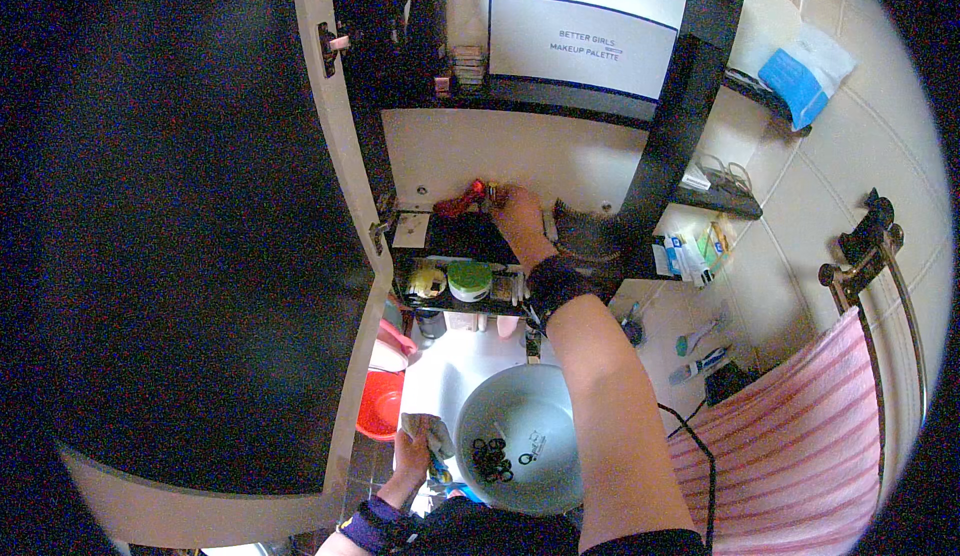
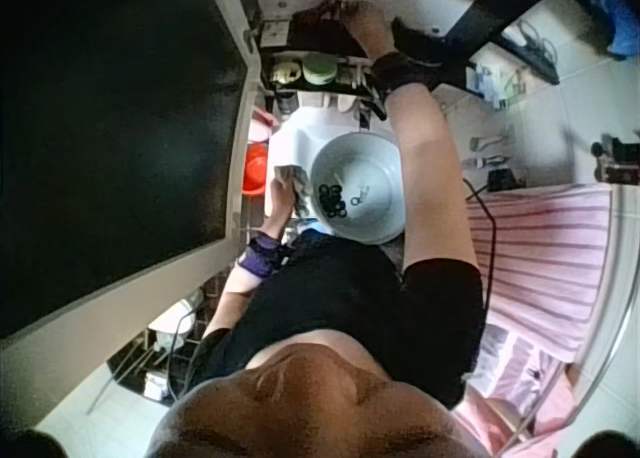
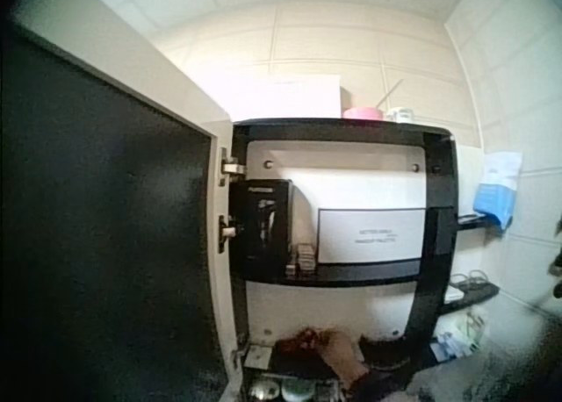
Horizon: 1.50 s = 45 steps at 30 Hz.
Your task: The person picks up several hair ties from a basin and wipes them individually using a cloth, then places them back into the basin and wipes down a shelf and the surrounding area.
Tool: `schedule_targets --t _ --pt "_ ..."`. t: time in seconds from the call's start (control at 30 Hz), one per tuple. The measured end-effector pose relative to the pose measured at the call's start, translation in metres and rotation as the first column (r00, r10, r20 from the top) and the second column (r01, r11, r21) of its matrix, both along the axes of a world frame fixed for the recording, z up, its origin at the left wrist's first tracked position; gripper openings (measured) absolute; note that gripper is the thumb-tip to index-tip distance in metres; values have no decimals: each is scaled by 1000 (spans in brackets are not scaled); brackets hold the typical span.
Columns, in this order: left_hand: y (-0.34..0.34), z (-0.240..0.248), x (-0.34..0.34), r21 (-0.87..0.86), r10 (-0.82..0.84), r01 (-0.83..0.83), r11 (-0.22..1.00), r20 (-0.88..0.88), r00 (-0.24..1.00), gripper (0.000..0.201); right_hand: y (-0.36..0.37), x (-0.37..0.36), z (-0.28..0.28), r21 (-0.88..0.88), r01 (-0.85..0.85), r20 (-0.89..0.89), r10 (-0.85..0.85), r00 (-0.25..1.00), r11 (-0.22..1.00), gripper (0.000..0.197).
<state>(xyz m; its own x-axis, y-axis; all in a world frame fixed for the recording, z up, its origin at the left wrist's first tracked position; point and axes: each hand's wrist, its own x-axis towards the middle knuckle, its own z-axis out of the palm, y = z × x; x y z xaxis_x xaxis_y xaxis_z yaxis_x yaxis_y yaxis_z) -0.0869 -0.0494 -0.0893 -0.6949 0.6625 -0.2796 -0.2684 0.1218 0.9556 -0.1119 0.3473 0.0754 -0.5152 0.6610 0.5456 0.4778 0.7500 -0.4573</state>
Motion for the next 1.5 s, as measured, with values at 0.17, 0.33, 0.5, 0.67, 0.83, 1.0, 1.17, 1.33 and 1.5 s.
schedule_targets --t 0.17,0.33,0.5,0.67,0.83,1.0,1.17,1.33,1.5 --pt "-1 5 4 -2 -14 14 1000 -79 997 24 -3 -1 -9 37 48 80 -51 995 998 17" --pt "1 11 11 64 40 -35 997 -77 996 27 2 -5 -22 -28 30 64 -28 998 999 19" --pt "2 2 12 12 35 -34 999 -73 997 27 -5 -8 -22 -84 -3 -4 3 1000 996 18" --pt "3 15 15 -42 -8 1 999 -152 988 27 -5 -11 -30 -105 -18 -87 9 996 994 18" --pt "7 5 19 15 -47 48 999 -98 994 26 8 -15 -42 -89 -11 -131 -1 991 996 20" --pt "14 17 24 54 -54 66 996 -191 980 26 5 -1 -35 -81 -48 -152 35 988 996 18" --pt "9 7 22 -45 -25 13 999 -280 960 27 -43 25 -41 -176 -180 -365 106 925 968 18" --pt "12 -10 19 10 44 -43 999 -78 996 28 -120 98 -63 -370 -306 -342 178 923 877 15" --pt "19 -21 17 -74 -52 54 996 36 998 32 -159 162 -203 -717 -97 22 162 987 691 18"
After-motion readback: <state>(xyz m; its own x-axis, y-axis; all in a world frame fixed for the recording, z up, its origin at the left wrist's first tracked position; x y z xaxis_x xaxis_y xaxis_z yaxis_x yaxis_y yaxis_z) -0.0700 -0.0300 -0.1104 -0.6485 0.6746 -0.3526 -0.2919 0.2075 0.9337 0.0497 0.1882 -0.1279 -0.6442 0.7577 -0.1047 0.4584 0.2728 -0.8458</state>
